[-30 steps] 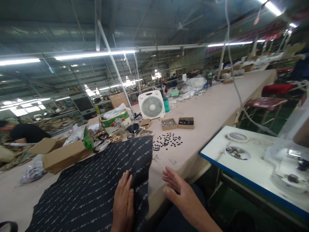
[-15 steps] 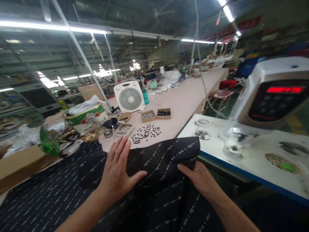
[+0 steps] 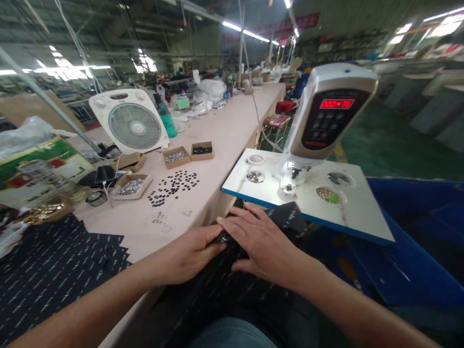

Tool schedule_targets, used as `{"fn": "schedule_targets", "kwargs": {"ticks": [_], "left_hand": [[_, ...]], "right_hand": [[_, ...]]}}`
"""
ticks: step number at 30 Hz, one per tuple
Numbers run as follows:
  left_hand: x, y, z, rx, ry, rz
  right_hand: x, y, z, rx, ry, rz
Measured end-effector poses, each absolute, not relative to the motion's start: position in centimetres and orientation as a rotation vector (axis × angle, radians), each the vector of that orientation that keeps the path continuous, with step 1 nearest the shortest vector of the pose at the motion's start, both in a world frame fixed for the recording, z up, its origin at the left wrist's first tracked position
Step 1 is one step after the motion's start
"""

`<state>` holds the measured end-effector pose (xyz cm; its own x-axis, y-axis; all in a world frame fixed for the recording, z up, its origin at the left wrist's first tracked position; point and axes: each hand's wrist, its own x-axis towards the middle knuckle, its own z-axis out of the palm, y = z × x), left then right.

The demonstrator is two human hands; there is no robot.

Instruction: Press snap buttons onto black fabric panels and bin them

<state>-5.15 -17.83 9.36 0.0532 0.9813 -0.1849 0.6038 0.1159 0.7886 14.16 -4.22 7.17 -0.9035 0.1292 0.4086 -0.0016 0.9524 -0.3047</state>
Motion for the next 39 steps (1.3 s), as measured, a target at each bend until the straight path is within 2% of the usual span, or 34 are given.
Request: {"fn": "schedule_targets", "kwargs": {"ticks": [4,9,12,14,18,20,24,30,35,39], "left_hand": [[-4.7,-17.5,10.7,1.522,1.763,0.564],[-6.6,-17.7,9.6,1.769,1.958,0.051],[-7.8,-17.3,9.3,1.937,2.043,-0.086],[-8.2,-16.8,9.2,1.913,2.036,0.046],[-7.5,-15.8,7.9,1.488,1.832,0.588],[-6.8,-15.6,6.8,1.247,1.717,0.737],[-5.8,-15.9,5.3,1.015,1.514,0.81],[-6.8,-16.4,5.6,0.799,1.21,0.75],[-8.3,-16.6,4.6,0.865,1.274,0.673],[-8.6,-16.8,3.8,0.931,1.322,0.627]], "right_hand": [[11.2,-3.4,5.8,-0.055,-2.879,0.663],[10.5,-2.5,5.9,-0.173,-2.893,0.788],[10.7,-2.3,6.5,-0.138,-2.893,1.036],[11.0,-1.9,6.6,-0.113,-2.874,1.3],[11.6,-0.8,6.2,-0.204,-2.727,1.703],[11.9,-0.4,5.9,-0.296,-2.69,1.664],[12.2,-0.4,6.0,-0.429,-2.686,1.379],[11.5,-1.1,6.5,-0.589,-2.574,1.457],[11.4,-1.4,5.8,-0.542,-2.654,1.642],[11.4,-1.7,4.7,-0.449,-2.732,1.523]]}}
